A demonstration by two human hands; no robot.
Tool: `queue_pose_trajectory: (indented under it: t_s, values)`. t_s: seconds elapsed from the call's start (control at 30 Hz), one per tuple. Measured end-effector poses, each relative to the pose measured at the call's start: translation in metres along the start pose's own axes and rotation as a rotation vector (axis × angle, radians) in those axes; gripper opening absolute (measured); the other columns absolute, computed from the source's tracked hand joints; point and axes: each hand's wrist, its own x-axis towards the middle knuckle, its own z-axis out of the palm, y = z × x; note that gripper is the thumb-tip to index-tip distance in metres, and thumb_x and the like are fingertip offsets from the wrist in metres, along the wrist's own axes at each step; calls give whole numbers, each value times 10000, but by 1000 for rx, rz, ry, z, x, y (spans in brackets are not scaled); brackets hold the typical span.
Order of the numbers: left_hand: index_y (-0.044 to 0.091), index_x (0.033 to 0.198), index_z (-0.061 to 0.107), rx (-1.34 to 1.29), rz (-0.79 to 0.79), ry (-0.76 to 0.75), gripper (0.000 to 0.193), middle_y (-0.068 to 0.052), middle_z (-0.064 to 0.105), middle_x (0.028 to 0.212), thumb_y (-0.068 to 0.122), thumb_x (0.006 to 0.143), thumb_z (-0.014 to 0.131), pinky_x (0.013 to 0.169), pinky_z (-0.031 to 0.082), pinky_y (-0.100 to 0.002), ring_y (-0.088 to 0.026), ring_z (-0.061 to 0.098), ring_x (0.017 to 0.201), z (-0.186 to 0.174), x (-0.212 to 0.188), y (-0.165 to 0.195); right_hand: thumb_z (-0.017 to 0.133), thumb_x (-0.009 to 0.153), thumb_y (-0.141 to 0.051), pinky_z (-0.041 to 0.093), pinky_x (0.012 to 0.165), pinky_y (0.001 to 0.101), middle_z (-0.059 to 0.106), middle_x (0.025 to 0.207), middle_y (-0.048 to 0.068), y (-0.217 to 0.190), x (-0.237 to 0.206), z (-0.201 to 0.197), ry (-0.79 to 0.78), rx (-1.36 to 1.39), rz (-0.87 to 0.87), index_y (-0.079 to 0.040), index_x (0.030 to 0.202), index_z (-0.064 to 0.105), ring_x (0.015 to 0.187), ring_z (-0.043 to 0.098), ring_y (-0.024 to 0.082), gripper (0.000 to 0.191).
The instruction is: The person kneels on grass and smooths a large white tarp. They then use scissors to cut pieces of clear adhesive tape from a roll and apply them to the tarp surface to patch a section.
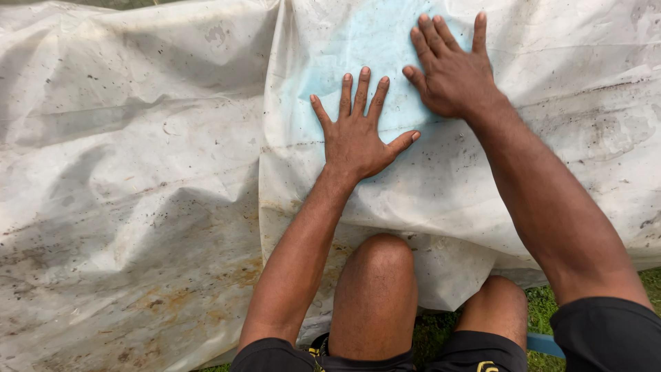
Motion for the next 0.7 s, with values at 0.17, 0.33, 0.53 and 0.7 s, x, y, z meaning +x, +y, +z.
queue_pose_trajectory:
  t_s: [0.17, 0.33, 0.53, 0.7]
  values:
    - [293, 1675, 133, -12, -6, -2, 1107, -43, -32, 1749, 943, 818, 398, 1123, -166, -816, -296, -93, 1599, -7, -4, -5, 105, 1029, -641, -154, 1175, 646, 58, 1722, 50, -12, 42, -21, -89, 19, 95, -172, 1655, 72, 1578, 48, 198, 783]
    - [162, 1669, 93, -33, -25, -44, 1230, -50, -34, 1744, 954, 791, 430, 1139, -171, -793, -273, -92, 1594, -5, -7, -12, 118, 1069, -662, -154, 1151, 617, 40, 1706, 164, -44, 27, 0, -7, -164, -142, -60, 1637, 63, 1564, 37, 294, 830]
    - [117, 1665, 97, -53, -31, 4, 1243, -59, -11, 1747, 940, 800, 443, 1150, -167, -788, -260, -90, 1594, -6, -17, -15, 107, 1007, -659, -107, 1227, 609, 61, 1739, 67, -29, 52, -17, -221, 36, 123, -157, 1672, 59, 1596, 69, 226, 834]
    - [68, 1664, 84, -37, -30, -3, 1255, -95, -14, 1746, 937, 829, 436, 1145, -176, -787, -273, -99, 1599, -10, -17, -19, 152, 1067, -716, -82, 1195, 624, 46, 1708, 189, -63, 64, 4, 103, -39, -117, -11, 1648, 90, 1585, 14, 332, 916]
